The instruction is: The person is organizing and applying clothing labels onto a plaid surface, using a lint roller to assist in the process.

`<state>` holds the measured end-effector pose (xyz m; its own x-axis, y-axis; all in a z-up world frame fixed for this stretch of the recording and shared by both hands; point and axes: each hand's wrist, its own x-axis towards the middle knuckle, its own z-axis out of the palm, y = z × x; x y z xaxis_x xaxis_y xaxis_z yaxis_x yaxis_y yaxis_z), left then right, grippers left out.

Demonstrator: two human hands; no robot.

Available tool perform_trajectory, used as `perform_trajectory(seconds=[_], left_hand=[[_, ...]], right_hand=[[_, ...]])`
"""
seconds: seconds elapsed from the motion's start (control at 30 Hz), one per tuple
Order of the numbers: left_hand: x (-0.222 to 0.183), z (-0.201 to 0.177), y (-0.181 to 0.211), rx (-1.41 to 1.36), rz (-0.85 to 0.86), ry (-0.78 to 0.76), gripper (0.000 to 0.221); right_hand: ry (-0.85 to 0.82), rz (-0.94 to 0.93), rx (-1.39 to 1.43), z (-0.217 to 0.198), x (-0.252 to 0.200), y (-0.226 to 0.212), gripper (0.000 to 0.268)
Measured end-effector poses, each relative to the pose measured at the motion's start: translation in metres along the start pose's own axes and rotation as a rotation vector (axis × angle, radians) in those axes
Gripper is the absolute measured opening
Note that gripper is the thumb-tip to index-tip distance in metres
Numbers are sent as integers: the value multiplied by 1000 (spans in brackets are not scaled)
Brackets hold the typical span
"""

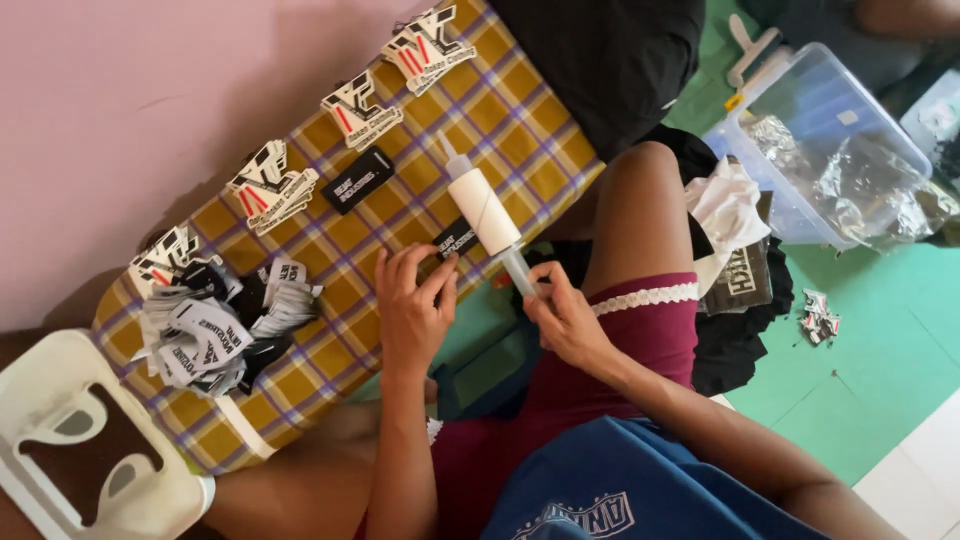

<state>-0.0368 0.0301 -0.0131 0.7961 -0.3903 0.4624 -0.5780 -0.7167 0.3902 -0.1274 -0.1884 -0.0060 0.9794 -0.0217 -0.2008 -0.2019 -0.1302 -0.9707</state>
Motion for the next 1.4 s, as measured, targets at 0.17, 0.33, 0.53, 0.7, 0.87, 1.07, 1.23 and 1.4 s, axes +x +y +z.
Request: perform_trajectory(seconds=[0.17, 0.33, 0.53, 0.7, 0.87, 1.07, 1.23, 1.4], left_hand=[[2, 1, 2, 0, 5, 5, 17], [4, -1, 7, 10, 2, 19, 16], [2, 0, 7, 24, -35, 39, 15], [-1, 1, 5, 27, -25, 30, 16], [-3, 2, 4, 9, -40, 39, 15], [-1, -1, 5, -23, -41, 19, 15], [0, -8, 9, -17, -51, 0, 17], [-8, -4, 0, -22, -31, 23, 20]], right_hand=[[107, -19, 54, -13, -5, -4, 18], [66, -30, -13, -6, -11, 14, 24], [-29, 19, -73, -1, -15, 13, 24], [94, 56, -30, -22, -10, -6, 24], [75, 17, -88, -22, -12, -10, 23], [-43, 4, -111, -5, -12, 4, 26], [11, 35, -96, -16, -10, -5, 29], [106, -36, -99, -27, -8, 7, 26]])
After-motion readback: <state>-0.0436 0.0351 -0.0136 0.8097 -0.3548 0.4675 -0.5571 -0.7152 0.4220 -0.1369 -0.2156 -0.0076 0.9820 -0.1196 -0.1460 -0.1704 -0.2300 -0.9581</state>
